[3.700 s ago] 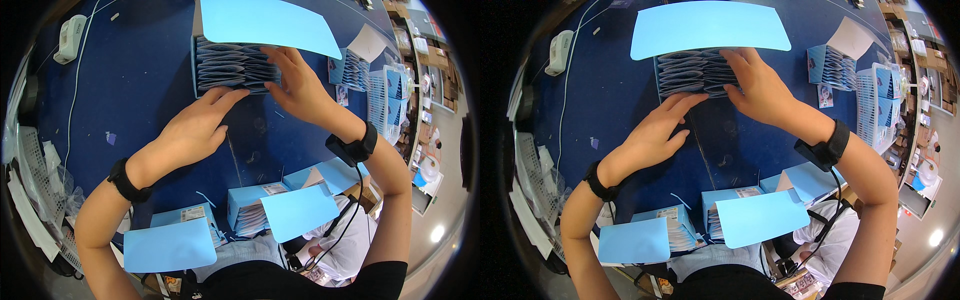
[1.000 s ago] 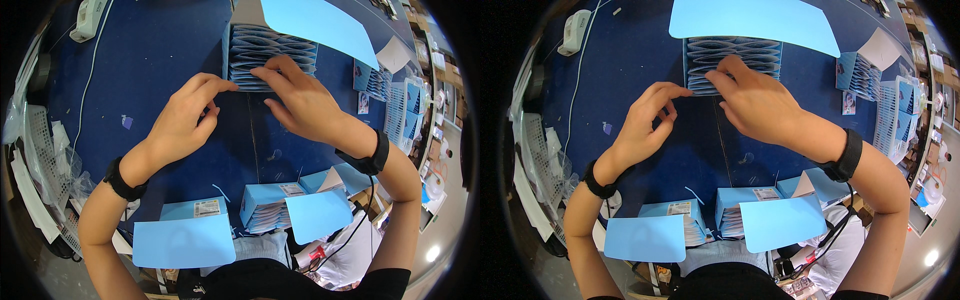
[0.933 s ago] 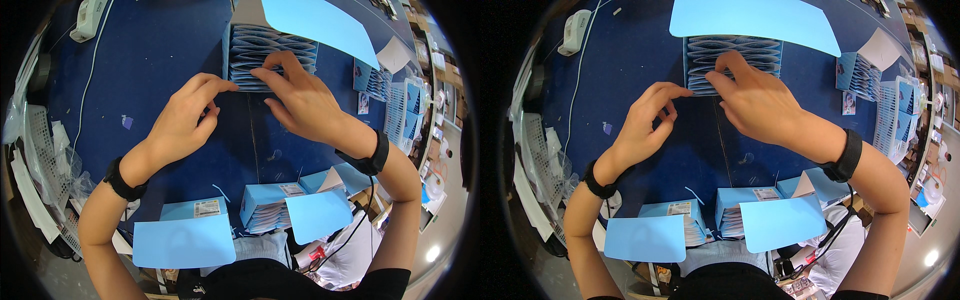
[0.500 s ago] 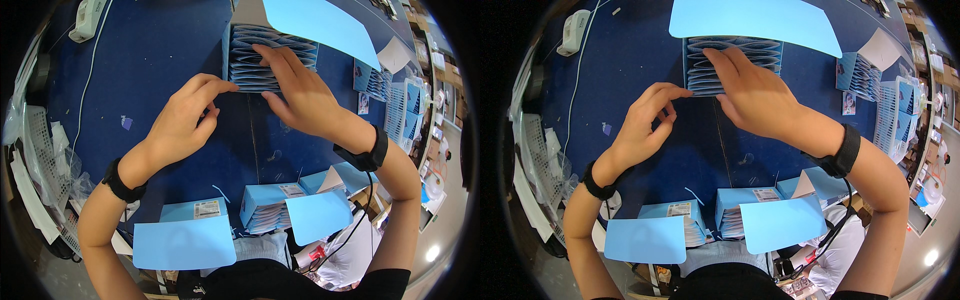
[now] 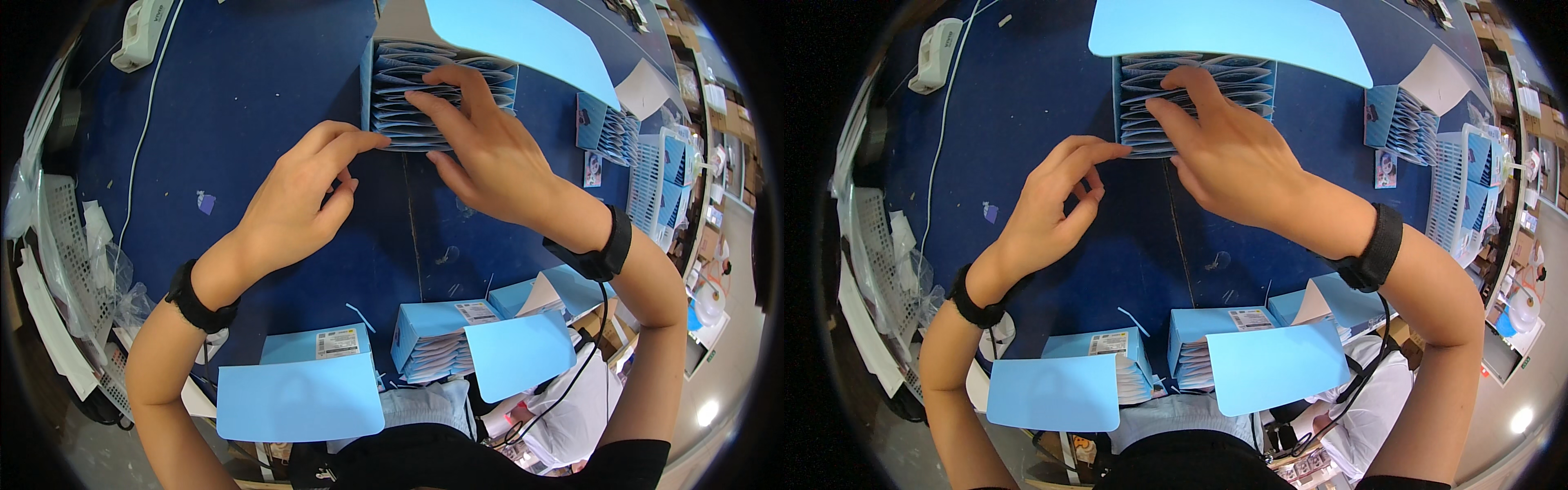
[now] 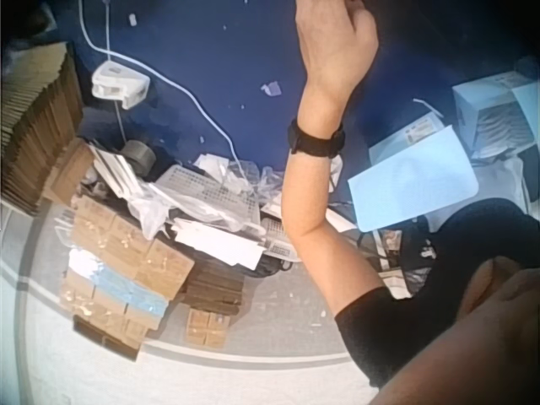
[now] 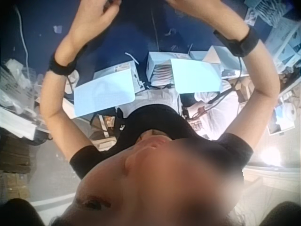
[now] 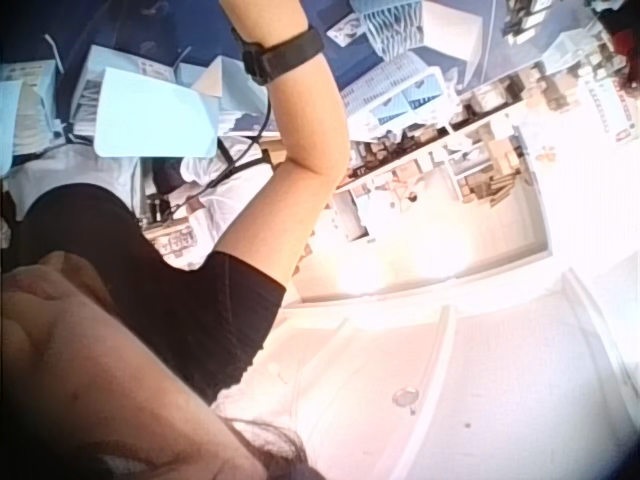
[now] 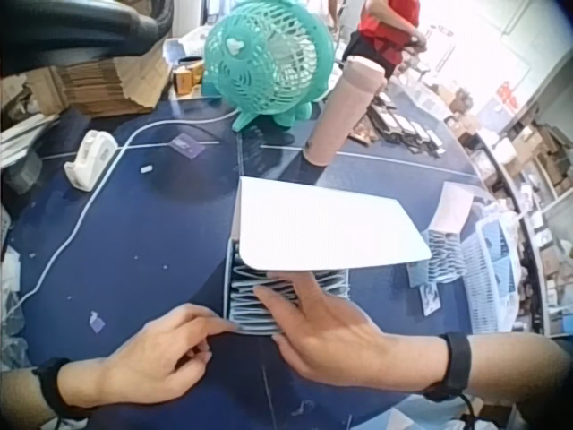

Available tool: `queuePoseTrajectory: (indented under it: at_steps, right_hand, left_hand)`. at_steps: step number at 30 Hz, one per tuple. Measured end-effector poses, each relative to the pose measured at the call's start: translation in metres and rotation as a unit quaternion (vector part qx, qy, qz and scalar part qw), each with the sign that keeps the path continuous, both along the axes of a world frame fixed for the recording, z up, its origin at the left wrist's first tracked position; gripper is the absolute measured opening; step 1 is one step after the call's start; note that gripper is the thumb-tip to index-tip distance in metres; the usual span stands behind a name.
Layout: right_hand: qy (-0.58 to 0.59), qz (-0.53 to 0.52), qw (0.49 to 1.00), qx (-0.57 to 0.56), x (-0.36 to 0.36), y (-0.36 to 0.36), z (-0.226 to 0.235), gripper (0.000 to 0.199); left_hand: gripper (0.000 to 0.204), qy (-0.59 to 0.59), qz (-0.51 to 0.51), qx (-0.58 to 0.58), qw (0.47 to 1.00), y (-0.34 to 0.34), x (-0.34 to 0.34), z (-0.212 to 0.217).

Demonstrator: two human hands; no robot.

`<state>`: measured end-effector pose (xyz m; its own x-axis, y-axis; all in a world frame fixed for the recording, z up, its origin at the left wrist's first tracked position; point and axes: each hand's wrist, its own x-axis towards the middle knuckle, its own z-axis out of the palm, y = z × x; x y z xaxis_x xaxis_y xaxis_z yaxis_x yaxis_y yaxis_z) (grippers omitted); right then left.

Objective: The person packs small sachets into light blue cardboard boxes at a warehouse workstation. They use a handheld scanner to scan labels on the boxes and arrange the sachets neatly inside before closing the lids. The person also handles shipping labels and places the finished boxes into a white plastic basket.

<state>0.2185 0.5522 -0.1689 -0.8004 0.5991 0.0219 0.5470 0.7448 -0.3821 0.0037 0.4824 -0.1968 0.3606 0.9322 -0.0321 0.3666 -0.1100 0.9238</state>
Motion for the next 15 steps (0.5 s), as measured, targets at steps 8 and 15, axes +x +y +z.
queuePoseTrajectory:
  at_steps: [8, 15]
  right_hand:
    - [0.015, -0.021, 0.999, -0.037, 0.002, 0.007, -0.005, 0.052]
    - [0.004, -0.041, 0.998, -0.048, -0.001, 0.013, -0.007, 0.049]
  left_hand:
    - [0.049, 0.016, 0.011, 0.040, 0.999, 0.009, -0.002, 0.000]
    - [0.044, 0.100, 0.055, 0.122, 0.986, 0.030, 0.002, -0.009]
